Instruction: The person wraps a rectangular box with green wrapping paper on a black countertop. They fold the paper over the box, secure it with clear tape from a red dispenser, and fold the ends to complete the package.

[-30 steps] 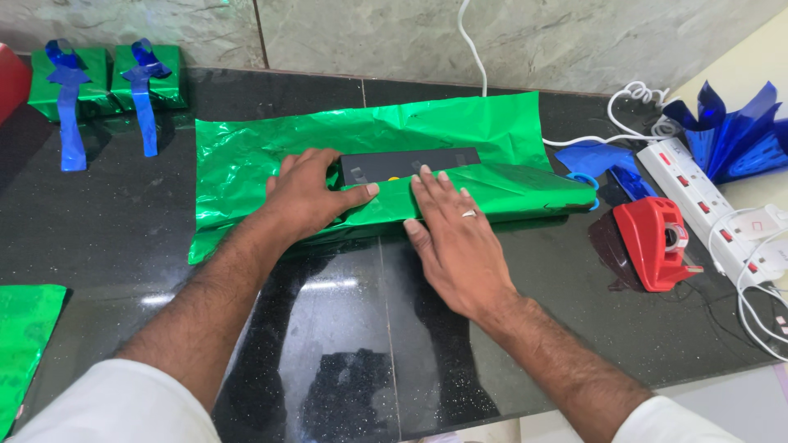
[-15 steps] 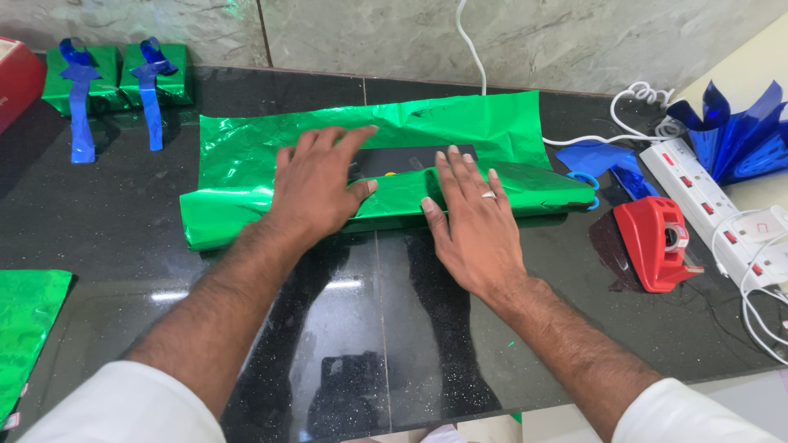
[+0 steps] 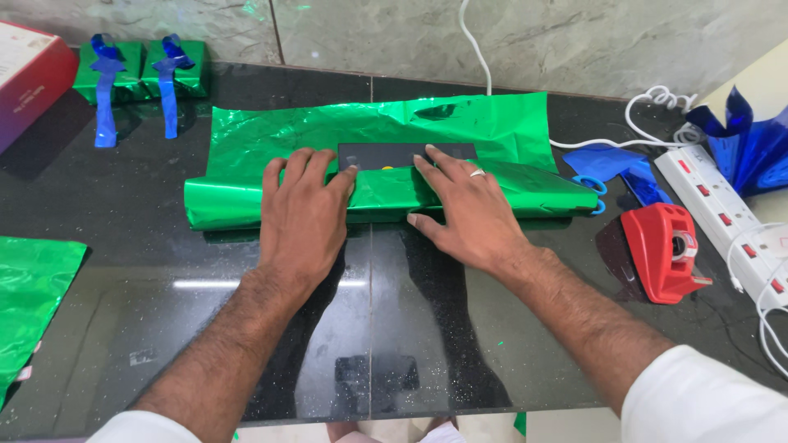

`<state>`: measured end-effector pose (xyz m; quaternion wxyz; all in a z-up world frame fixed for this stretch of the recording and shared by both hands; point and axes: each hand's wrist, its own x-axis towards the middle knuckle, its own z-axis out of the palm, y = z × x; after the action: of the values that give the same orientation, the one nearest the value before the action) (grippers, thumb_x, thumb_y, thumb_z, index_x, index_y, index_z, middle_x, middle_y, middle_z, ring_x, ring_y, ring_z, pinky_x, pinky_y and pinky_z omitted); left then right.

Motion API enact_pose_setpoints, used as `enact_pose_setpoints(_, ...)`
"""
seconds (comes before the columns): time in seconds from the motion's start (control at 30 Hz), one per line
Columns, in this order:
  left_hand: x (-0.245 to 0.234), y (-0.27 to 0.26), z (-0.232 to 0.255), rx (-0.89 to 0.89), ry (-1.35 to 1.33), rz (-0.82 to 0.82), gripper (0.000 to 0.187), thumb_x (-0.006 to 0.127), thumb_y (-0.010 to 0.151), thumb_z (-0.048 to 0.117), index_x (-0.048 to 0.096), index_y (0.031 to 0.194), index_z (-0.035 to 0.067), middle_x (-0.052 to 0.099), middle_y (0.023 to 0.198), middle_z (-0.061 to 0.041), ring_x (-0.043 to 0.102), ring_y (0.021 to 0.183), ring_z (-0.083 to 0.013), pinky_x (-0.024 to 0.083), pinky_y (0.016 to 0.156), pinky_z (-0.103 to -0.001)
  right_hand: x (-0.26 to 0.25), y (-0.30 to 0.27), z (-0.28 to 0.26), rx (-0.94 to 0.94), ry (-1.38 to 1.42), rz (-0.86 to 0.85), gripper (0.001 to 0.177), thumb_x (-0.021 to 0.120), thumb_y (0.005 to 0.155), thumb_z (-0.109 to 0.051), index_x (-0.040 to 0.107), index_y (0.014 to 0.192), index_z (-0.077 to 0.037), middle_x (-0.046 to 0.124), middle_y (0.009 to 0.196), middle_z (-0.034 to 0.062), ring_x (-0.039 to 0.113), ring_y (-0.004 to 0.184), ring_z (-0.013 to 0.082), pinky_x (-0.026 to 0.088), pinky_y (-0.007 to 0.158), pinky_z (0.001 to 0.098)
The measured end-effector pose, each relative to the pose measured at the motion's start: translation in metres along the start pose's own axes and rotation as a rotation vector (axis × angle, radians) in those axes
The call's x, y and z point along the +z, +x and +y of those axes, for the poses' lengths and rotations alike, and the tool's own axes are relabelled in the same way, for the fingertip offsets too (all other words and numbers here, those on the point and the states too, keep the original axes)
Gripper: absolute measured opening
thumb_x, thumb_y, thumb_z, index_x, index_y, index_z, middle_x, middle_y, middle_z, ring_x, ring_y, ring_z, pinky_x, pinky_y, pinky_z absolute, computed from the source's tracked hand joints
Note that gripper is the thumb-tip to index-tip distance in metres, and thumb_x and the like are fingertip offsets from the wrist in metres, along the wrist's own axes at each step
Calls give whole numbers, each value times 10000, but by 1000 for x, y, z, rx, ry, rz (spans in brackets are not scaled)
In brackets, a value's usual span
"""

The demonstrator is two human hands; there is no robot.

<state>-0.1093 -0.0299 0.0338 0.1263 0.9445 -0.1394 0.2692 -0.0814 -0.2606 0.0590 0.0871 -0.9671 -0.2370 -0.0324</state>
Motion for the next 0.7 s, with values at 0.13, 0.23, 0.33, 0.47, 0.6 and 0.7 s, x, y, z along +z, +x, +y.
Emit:
enact_pose_setpoints(0.13, -6, -14, 17, 47, 2, -44, 393, 608, 993, 244, 621, 1359, 102, 579, 1404, -113, 478, 1367, -309, 337, 1127, -540, -3, 9, 13, -105, 27, 9, 872, 735, 844, -463, 379, 1542, -80, 312, 1629, 150, 311, 1480, 356, 247, 1179, 518)
enact_pose_setpoints(0.23, -7, -22, 28, 19, 4, -145, 574, 622, 976, 353, 486, 1468, 90, 480, 1500, -122, 395, 1399, -324, 285, 1115, -593, 2, 11, 16, -144, 19, 10, 856, 741, 854, -467, 397, 1531, -72, 303, 1628, 171, 299, 1489, 371, 256, 1173, 521)
enact_pose_setpoints(0.33, -7, -14, 34, -117, 7, -262, 806, 683, 907, 477, 369, 1538, 88, 374, 1582, -97, 275, 1465, -320, 212, 1142, -631, 5, 10, 18, -121, 39, 4, 835, 736, 857, -469, 421, 1525, -82, 306, 1634, 168, 308, 1487, 374, 269, 1178, 517)
enact_pose_setpoints(0.47, -5, 14, 36, -234, 51, -435, 1112, 807, 735, 576, 286, 1565, 51, 270, 1624, -111, 114, 1522, -324, 128, 1182, -641, 1, 14, 21, -74, 42, -49, 825, 747, 830, -491, 453, 1502, -111, 318, 1626, 144, 306, 1485, 365, 268, 1176, 533)
enact_pose_setpoints(0.6, -3, 30, 39, -258, 135, -517, 1216, 845, 690, 595, 229, 1572, 29, 211, 1622, -141, 24, 1538, -327, 97, 1187, -648, -2, 16, 20, -56, 34, -75, 839, 779, 803, -543, 487, 1472, -131, 291, 1607, 197, 289, 1479, 390, 261, 1167, 557)
enact_pose_setpoints(0.7, 1, 29, 48, -223, 194, -506, 1166, 835, 729, 558, 243, 1547, -23, 145, 1648, -166, 0, 1539, -351, 101, 1182, -631, -6, 20, 21, -66, 54, -98, 874, 821, 759, -554, 501, 1453, -129, 338, 1560, 223, 293, 1459, 413, 265, 1144, 561)
